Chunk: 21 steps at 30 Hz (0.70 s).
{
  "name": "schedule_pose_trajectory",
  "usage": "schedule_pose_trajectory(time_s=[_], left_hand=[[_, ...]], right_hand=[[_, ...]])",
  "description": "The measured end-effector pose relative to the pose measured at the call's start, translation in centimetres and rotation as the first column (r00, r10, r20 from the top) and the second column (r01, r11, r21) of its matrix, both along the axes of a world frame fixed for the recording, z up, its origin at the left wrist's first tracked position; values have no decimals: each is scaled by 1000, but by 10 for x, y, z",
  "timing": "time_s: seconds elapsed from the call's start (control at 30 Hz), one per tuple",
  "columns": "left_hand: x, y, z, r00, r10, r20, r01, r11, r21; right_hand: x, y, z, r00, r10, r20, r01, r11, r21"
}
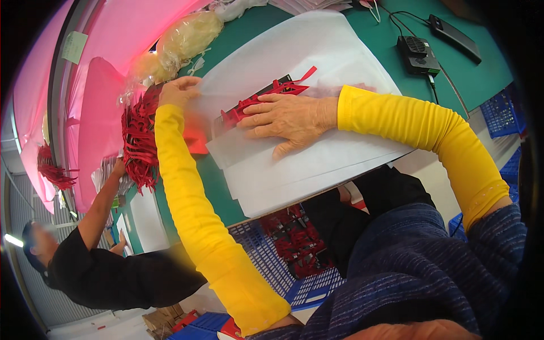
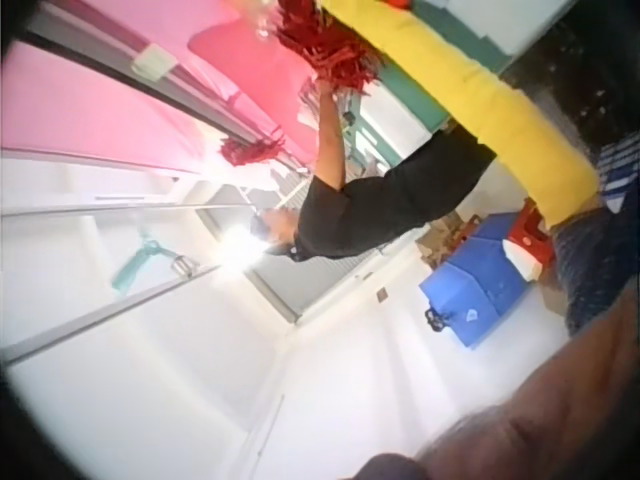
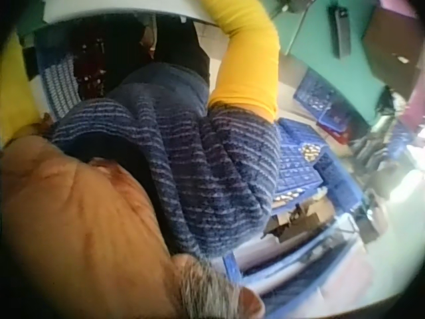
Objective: Attaching red fringe decorations to backing cards and sealing them in plastic bags at a factory workstation.
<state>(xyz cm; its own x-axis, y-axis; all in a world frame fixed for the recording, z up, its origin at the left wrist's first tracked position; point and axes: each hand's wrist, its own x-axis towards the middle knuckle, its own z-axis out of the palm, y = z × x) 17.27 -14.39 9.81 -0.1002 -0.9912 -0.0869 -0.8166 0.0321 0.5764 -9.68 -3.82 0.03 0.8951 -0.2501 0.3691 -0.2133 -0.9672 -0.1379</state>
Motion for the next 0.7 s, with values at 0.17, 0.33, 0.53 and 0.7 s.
schedule_pose_trajectory(time_s=[0.17, 0.33, 0.53, 0.7], left_hand=[[-59, 45, 26, 884, 23, 467, 70, 981, -179], [-49, 77, -1, 895, 14, 445, 200, 881, -429], [-44, 120, -45, 918, -128, 377, 355, 689, -631], [-53, 137, -72, 956, -90, 279, 260, 700, -665]], right_hand=[[-10, -1, -2, 999, -40, -18, 39, 999, -14], [-6, -1, -3, 999, -30, -18, 30, 1000, 2], [-5, -4, -7, 999, -27, 37, 29, 998, -54], [-9, 4, 7, 1000, -12, 10, 9, 973, 229]])
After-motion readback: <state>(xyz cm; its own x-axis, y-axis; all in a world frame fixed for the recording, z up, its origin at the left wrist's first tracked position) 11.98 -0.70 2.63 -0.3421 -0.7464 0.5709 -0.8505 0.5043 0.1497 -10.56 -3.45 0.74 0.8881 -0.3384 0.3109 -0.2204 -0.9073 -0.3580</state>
